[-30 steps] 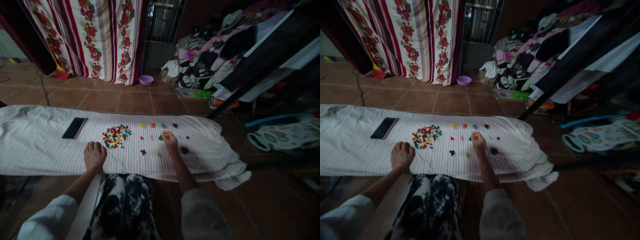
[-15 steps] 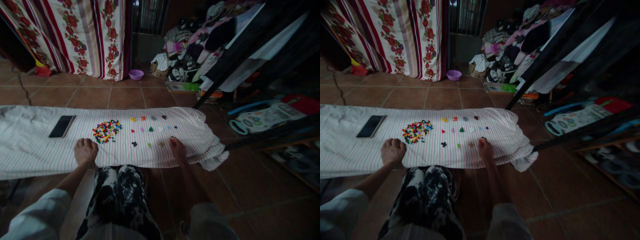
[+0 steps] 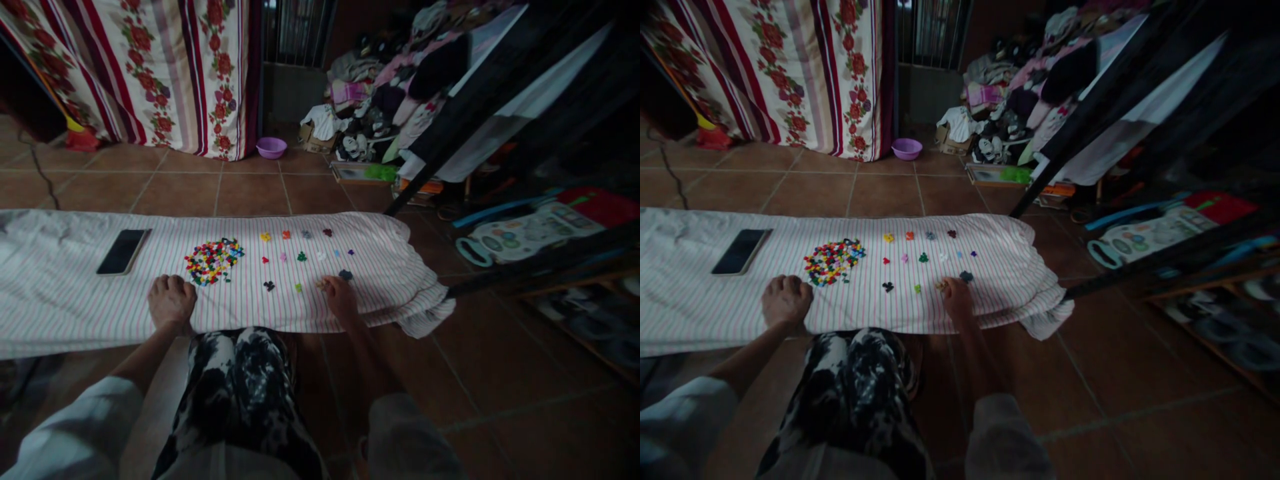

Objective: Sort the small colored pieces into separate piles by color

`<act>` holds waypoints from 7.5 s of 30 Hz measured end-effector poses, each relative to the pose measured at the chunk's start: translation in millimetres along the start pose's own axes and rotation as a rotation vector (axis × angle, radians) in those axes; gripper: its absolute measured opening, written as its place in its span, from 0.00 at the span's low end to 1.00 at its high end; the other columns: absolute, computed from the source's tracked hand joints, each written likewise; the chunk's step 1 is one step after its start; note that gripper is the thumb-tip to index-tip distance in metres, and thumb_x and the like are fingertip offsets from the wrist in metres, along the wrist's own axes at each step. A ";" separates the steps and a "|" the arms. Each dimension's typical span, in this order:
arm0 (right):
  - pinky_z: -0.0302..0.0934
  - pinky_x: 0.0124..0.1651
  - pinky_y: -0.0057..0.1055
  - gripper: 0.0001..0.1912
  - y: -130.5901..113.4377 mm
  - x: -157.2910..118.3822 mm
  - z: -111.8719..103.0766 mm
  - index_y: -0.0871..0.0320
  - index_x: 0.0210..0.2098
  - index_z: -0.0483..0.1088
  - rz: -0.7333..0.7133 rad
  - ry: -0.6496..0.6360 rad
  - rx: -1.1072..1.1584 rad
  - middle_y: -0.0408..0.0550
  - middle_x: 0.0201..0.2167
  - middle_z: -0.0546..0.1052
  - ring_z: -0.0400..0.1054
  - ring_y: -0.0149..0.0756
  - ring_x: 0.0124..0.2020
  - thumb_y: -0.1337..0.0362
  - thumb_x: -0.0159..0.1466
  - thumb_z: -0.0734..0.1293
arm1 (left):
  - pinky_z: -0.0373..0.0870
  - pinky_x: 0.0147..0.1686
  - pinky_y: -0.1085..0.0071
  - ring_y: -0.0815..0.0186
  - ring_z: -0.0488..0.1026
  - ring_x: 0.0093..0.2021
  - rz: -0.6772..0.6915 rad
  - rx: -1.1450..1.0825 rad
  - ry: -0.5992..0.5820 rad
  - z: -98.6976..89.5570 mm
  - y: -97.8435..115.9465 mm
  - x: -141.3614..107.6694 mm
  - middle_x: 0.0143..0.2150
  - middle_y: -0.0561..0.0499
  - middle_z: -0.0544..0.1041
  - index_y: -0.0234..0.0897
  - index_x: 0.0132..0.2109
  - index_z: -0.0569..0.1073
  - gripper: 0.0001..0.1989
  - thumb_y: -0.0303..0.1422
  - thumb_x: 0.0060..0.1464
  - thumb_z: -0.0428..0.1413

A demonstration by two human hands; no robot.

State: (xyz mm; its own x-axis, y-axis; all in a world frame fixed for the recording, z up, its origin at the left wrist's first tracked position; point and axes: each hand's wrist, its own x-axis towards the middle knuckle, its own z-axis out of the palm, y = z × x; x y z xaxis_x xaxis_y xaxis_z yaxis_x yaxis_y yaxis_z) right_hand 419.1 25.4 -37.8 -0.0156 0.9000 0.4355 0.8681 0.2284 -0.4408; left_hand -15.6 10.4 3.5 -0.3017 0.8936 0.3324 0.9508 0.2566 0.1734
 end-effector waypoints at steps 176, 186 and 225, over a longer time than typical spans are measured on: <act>0.64 0.42 0.29 0.07 -229.0 131.6 143.4 0.54 0.37 0.71 -0.023 -0.272 0.323 0.44 0.34 0.77 0.70 0.33 0.35 0.66 0.63 0.61 | 0.54 0.65 0.55 0.56 0.57 0.67 -0.021 -0.112 -0.126 1.2 -27.4 -1.7 0.63 0.40 0.67 0.34 0.57 0.68 0.22 0.32 0.59 0.42; 0.67 0.41 0.30 0.13 -189.0 53.5 71.3 0.55 0.41 0.74 -0.006 -0.161 0.467 0.48 0.35 0.77 0.71 0.33 0.33 0.62 0.63 0.60 | 0.59 0.61 0.55 0.53 0.60 0.64 0.015 -0.176 -0.049 -2.2 -27.3 -2.5 0.60 0.36 0.69 0.32 0.54 0.69 0.20 0.32 0.59 0.43; 0.68 0.41 0.37 0.17 -30.8 -20.9 5.8 0.58 0.37 0.73 0.414 0.224 0.248 0.54 0.34 0.80 0.74 0.41 0.35 0.54 0.58 0.60 | 0.65 0.55 0.55 0.50 0.67 0.58 0.117 -0.130 0.090 11.0 -34.8 -1.4 0.53 0.33 0.73 0.28 0.48 0.72 0.18 0.33 0.57 0.44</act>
State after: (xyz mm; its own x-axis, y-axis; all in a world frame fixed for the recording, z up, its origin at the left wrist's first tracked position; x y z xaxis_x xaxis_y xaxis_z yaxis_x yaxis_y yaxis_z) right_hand 389.9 1.8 -37.8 0.4336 0.8382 0.3308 0.6355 -0.0242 -0.7717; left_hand -47.4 4.3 -13.2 -0.1999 0.8763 0.4384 0.9646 0.0975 0.2450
